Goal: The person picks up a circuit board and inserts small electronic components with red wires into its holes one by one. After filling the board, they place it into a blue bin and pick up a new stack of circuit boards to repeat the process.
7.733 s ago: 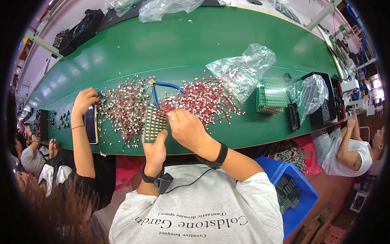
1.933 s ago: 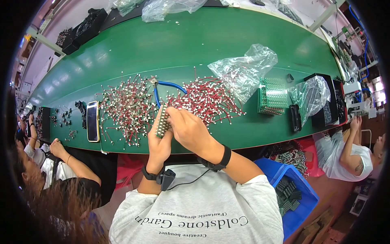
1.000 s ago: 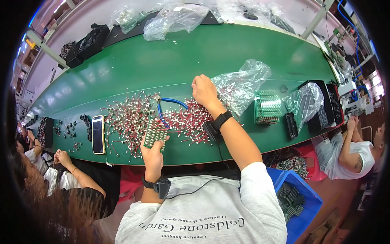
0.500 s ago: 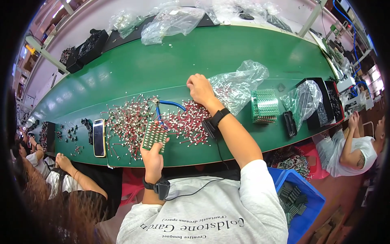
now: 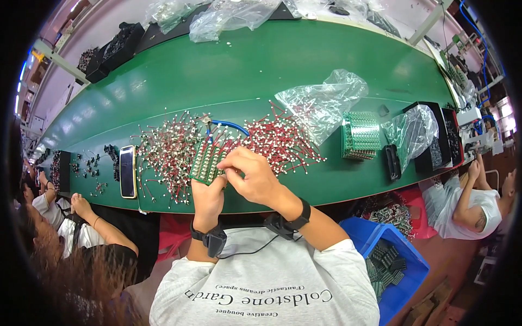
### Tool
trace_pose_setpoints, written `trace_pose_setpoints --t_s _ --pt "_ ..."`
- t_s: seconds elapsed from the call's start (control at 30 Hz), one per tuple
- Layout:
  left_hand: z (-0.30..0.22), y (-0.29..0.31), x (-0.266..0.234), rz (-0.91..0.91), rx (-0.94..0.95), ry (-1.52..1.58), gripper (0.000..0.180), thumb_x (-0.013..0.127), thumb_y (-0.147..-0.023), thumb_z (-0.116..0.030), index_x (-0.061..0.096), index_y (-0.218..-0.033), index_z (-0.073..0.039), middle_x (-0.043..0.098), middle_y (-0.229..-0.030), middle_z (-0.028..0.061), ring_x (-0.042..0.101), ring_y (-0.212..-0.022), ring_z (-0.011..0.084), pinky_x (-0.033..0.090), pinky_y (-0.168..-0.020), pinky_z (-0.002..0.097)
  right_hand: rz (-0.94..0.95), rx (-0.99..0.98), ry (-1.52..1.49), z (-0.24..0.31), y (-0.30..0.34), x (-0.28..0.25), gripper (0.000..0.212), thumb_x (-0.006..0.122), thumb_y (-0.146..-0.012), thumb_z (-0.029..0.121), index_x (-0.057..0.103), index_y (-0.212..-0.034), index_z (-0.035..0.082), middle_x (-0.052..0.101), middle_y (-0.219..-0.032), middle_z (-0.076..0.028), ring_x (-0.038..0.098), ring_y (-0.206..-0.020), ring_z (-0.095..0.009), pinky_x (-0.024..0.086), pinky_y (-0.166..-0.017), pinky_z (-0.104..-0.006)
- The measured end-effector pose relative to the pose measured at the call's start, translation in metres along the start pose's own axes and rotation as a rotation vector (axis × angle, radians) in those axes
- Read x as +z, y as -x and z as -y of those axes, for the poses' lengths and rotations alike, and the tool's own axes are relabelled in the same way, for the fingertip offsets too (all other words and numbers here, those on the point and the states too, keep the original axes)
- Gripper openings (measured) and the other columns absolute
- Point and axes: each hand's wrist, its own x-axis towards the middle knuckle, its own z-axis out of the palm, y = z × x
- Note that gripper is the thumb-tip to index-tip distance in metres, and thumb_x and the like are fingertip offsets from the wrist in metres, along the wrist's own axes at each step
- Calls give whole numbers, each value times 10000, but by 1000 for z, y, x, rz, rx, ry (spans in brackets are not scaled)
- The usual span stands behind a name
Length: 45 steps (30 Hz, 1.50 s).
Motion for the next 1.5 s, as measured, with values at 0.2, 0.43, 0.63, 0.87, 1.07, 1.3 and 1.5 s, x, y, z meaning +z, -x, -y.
trace_pose_setpoints --t_s 0.2,0.43,0.63,0.87,1.07,1.3,1.5 --pt "0 7 2 72 44 -119 335 631 -854 90 576 -1175 15 647 -1080 60 648 -977 139 523 -868 285 -57 68 47 -3 -2 10 170 661 -815 -28 644 -984 -12 678 -868 -108 682 -705 -177 554 -642 -295" --pt "2 7 0 71 35 -145 348 624 -856 89 579 -1193 14 647 -1099 62 642 -991 137 511 -878 290 -90 51 87 -6 -1 12 176 674 -807 -36 625 -974 -13 673 -857 -114 678 -699 -177 548 -630 -292" --pt "4 7 1 73 49 -108 338 600 -871 98 583 -1197 11 643 -1118 49 626 -1020 117 499 -885 279 -109 9 121 -7 0 15 173 667 -787 -56 611 -944 -11 655 -831 -109 670 -689 -198 541 -615 -308" --pt "2 7 1 141 105 -351 524 551 -920 56 415 -1426 45 617 -1224 82 585 -1106 127 469 -942 270 -24 -146 370 -1 -1 12 183 657 -758 -66 561 -897 2 616 -804 -142 641 -710 -322 520 -614 -383" --pt "3 9 -5 121 2 -268 590 498 -876 99 388 -1454 46 613 -1227 83 586 -1093 126 463 -940 265 -45 -111 354 -3 -3 10 205 655 -782 -63 552 -946 2 615 -798 -153 648 -730 -343 520 -624 -414" --pt "8 11 -5 -22 141 -443 629 469 -789 104 464 -1416 47 672 -1079 91 610 -941 104 485 -842 253 -1 -67 318 -16 -2 25 224 660 -796 -54 552 -982 5 627 -825 -163 657 -746 -361 522 -624 -428" --pt "1 7 -16 -3 111 -457 616 453 -785 101 481 -1398 49 658 -1049 61 597 -930 91 482 -824 238 23 -45 282 -21 -6 36 233 660 -796 -55 546 -991 3 635 -845 -173 663 -759 -372 529 -636 -435"
